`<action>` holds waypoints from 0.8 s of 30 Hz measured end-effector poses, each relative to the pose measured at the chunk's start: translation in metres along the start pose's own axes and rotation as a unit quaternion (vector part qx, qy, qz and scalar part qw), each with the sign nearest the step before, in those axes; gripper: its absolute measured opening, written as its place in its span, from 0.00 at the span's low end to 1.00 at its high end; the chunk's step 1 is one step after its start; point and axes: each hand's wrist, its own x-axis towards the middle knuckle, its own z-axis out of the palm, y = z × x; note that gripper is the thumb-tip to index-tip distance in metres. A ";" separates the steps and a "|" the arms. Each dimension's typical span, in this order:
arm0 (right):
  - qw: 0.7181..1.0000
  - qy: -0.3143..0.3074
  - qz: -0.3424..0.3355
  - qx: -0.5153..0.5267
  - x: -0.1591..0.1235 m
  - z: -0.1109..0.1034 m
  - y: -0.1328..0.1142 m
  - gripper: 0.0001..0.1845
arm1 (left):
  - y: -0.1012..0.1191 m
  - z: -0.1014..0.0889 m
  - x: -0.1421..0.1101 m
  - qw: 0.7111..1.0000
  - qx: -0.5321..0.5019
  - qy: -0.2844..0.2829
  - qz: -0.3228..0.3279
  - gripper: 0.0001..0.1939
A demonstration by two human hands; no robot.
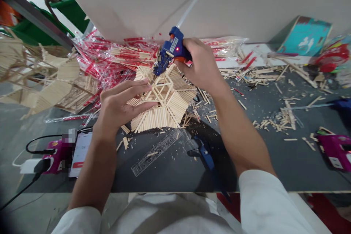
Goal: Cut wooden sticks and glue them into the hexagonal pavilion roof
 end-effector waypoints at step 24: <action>1.000 -0.009 -0.002 0.011 0.008 0.002 0.001 0.11 | 0.000 0.000 -0.001 1.000 0.003 0.001 -0.008 0.21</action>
